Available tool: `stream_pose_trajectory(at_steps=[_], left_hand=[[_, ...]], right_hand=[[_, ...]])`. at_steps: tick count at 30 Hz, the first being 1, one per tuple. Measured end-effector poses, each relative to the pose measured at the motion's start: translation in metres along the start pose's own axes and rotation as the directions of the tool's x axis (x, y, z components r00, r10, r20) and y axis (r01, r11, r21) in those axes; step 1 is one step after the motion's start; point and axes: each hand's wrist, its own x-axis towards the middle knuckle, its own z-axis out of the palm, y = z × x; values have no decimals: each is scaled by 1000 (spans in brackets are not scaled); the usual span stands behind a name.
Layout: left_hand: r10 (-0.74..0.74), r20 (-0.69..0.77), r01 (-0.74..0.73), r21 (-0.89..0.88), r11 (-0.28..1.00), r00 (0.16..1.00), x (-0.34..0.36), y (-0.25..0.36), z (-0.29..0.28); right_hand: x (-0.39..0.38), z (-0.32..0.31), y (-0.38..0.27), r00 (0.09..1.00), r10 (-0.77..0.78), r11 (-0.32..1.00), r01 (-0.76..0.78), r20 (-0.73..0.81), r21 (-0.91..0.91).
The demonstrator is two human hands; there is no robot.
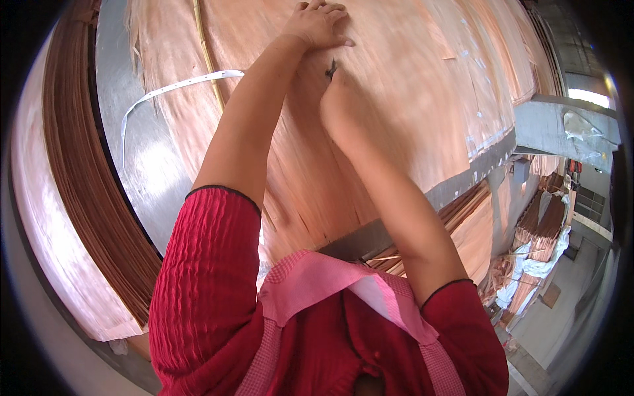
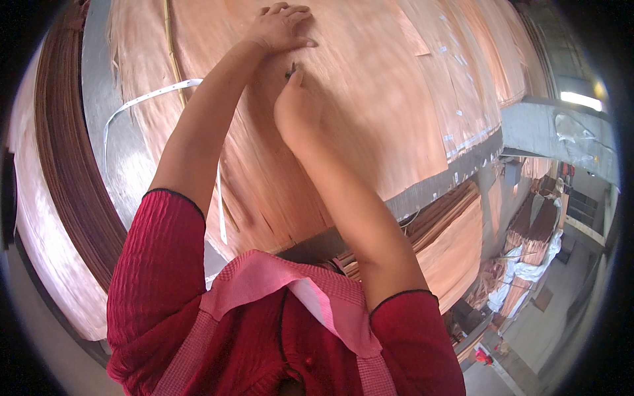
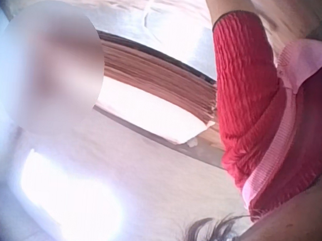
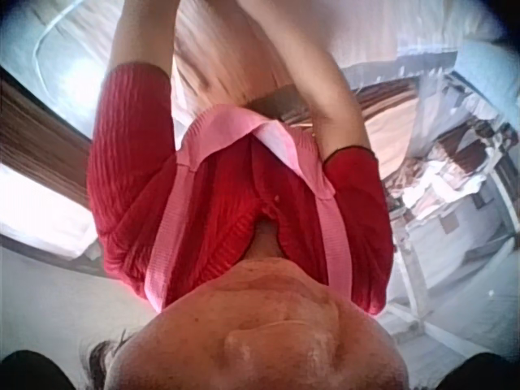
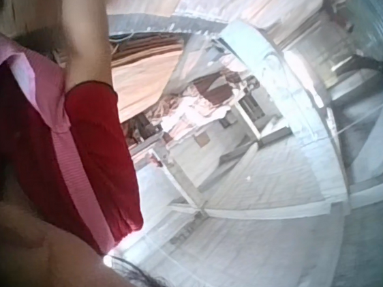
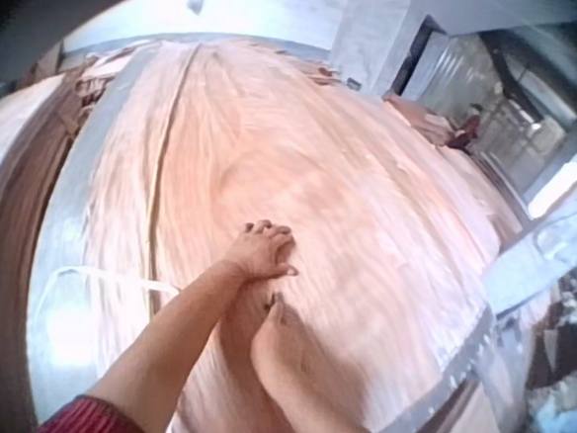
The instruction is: The person cuts and prepares thin sheets of wood veneer by hand, using a utility knife to trim edges and applying adhesive tape to join sections.
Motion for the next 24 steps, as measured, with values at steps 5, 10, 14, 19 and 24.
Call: stream_pose_trajectory(at_steps=[5,10,14,19,24], left_hand=[[134,-66,-124,133,983,989,-10,8,12],[-44,-297,124,257,959,954,-47,83,60],[-152,-349,148,-39,988,925,-58,91,43],[-134,-365,143,-3,990,921,-59,93,43],[-113,-349,147,73,986,930,-60,97,43]], right_hand=[[-59,2,11,960,76,997,-76,271,-10],[-90,-6,28,953,134,990,-143,273,12],[-137,-22,46,920,79,996,-86,384,2],[-214,-13,99,925,-50,995,14,377,98],[-291,-36,155,753,31,980,108,657,-170]])
